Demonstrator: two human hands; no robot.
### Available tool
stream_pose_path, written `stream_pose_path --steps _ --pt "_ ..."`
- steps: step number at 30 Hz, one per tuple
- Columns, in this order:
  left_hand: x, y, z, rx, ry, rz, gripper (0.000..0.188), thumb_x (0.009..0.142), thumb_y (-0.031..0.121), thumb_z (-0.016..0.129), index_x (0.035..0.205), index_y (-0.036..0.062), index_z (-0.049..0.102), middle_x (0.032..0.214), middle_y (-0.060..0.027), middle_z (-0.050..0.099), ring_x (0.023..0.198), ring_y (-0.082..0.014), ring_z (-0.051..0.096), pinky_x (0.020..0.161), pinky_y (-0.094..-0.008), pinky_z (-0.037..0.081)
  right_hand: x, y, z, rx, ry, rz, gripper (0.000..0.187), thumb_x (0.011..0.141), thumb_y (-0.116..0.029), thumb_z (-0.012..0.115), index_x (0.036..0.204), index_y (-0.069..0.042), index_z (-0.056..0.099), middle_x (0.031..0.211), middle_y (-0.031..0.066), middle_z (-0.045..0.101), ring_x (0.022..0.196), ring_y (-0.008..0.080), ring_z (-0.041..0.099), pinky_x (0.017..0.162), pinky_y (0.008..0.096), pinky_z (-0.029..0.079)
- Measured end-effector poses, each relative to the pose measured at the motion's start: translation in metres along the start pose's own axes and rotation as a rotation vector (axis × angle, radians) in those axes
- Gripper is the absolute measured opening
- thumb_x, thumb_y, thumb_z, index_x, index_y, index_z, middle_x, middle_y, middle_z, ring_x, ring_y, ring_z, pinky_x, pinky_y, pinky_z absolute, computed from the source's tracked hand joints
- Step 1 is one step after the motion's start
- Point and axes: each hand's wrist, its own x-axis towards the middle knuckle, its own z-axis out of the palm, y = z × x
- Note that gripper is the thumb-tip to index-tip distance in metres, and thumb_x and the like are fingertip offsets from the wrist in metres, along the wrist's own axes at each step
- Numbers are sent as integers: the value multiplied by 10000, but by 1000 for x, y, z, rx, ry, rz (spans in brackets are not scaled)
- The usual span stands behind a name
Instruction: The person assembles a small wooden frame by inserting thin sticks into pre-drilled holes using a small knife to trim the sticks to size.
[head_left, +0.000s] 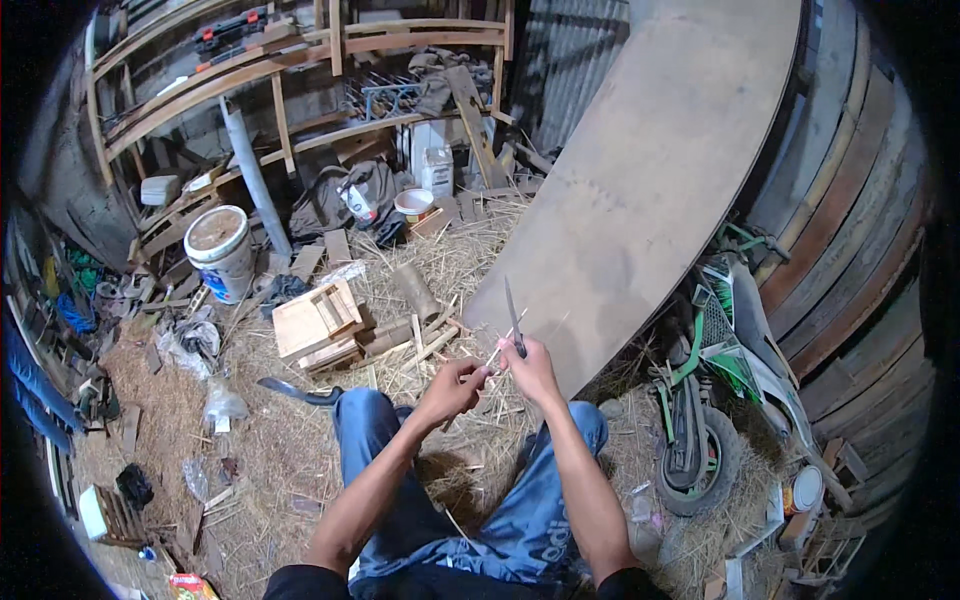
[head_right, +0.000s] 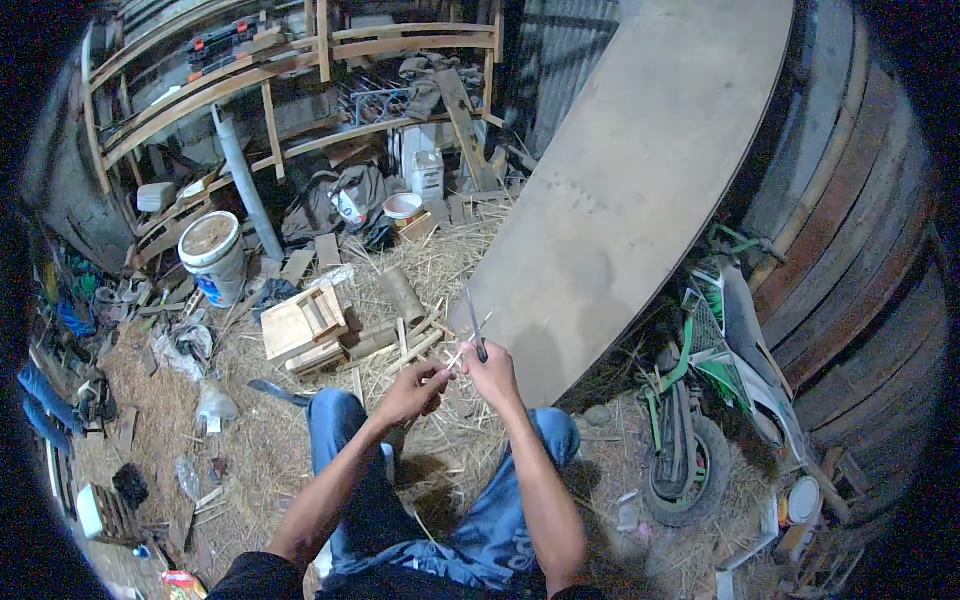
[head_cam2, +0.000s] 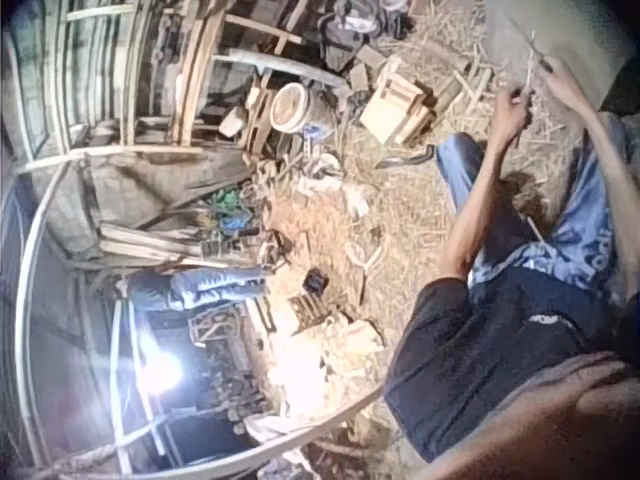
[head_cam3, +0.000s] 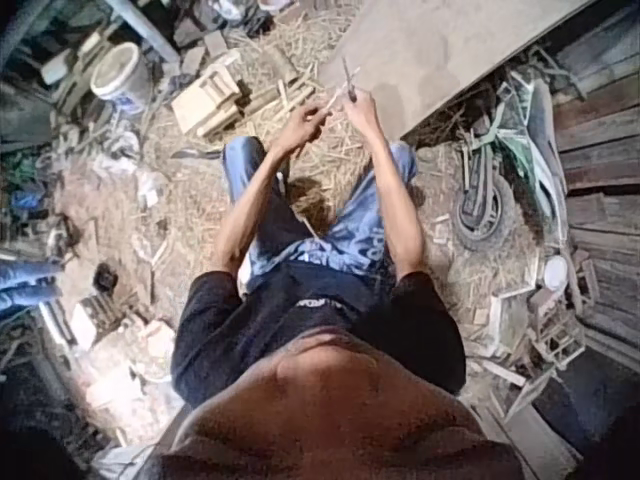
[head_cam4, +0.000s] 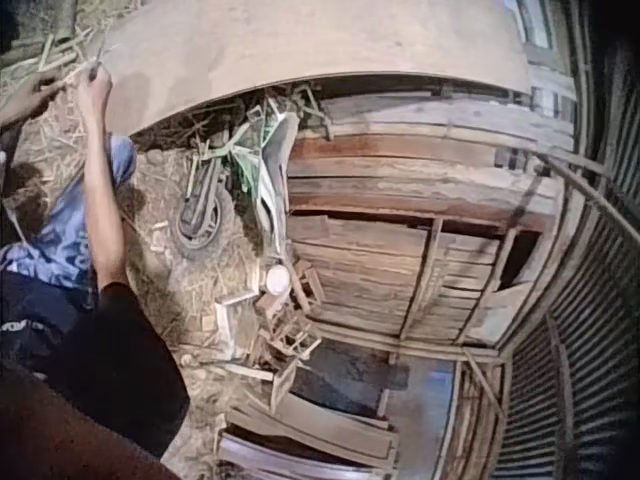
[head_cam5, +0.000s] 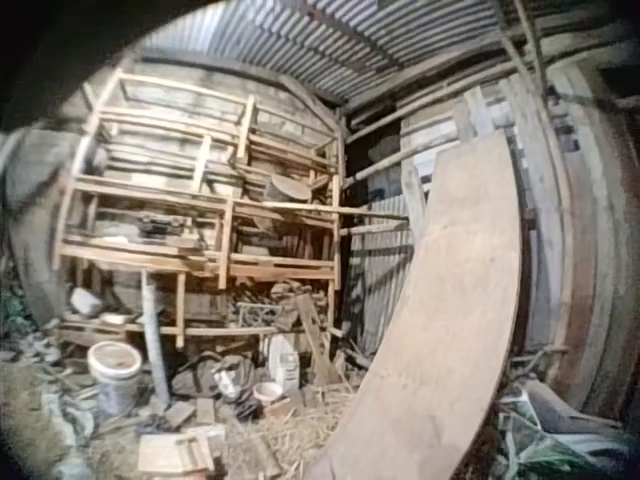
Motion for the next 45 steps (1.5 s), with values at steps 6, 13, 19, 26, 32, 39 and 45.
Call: stream_pose_path --steps 6,13,19,26,32,39,45 --pt "-54 -1 2 -65 31 65 224 944 222 505 966 15 588 621 -2 507 473 -60 447 409 -232 338 -54 -30 7 45 -48 -69 283 887 -252 554 745 -13 604 589 41 587 537 104 526 525 291 418" --pt "-88 16 10 -159 -2 71 221 951 240 510 1030 54 598 660 27 468 477 -57 412 417 -227 333 -72 -50 -6 71 -32 -93 304 895 -276 559 721 -30 599 578 8 567 518 72 483 493 262 380" --pt "-123 15 21 -84 -16 56 257 957 239 497 1101 57 605 721 22 501 600 -60 460 519 -218 379 -105 -61 -10 132 -60 50 297 909 -264 548 717 -40 581 583 -19 535 500 50 438 466 247 339" --pt "-123 -25 29 -123 47 180 253 954 219 498 1121 56 595 709 26 500 577 -50 435 492 -215 367 -115 -42 0 180 -72 97 237 923 -239 534 830 -31 601 604 -26 523 490 41 415 445 223 315" --pt "-111 -1 19 -206 80 134 273 966 237 472 1125 48 587 676 43 465 554 -48 402 482 -212 338 -86 -68 7 -6 -171 -12 242 943 -213 511 977 -4 627 664 -23 541 626 44 485 564 213 387" --pt "-70 10 -7 -166 136 215 259 970 261 468 1090 65 588 654 55 433 522 -38 365 458 -202 306 -15 -75 -21 -264 -462 -318 208 842 -180 618 965 -15 652 677 57 616 630 74 558 595 265 459" --pt "-25 15 -27 -114 95 251 282 976 280 452 1066 49 585 698 43 461 563 -37 385 482 -194 320 43 -40 7 -364 -265 -425 279 885 -212 525 776 21 634 662 178 620 607 271 612 594 366 463"
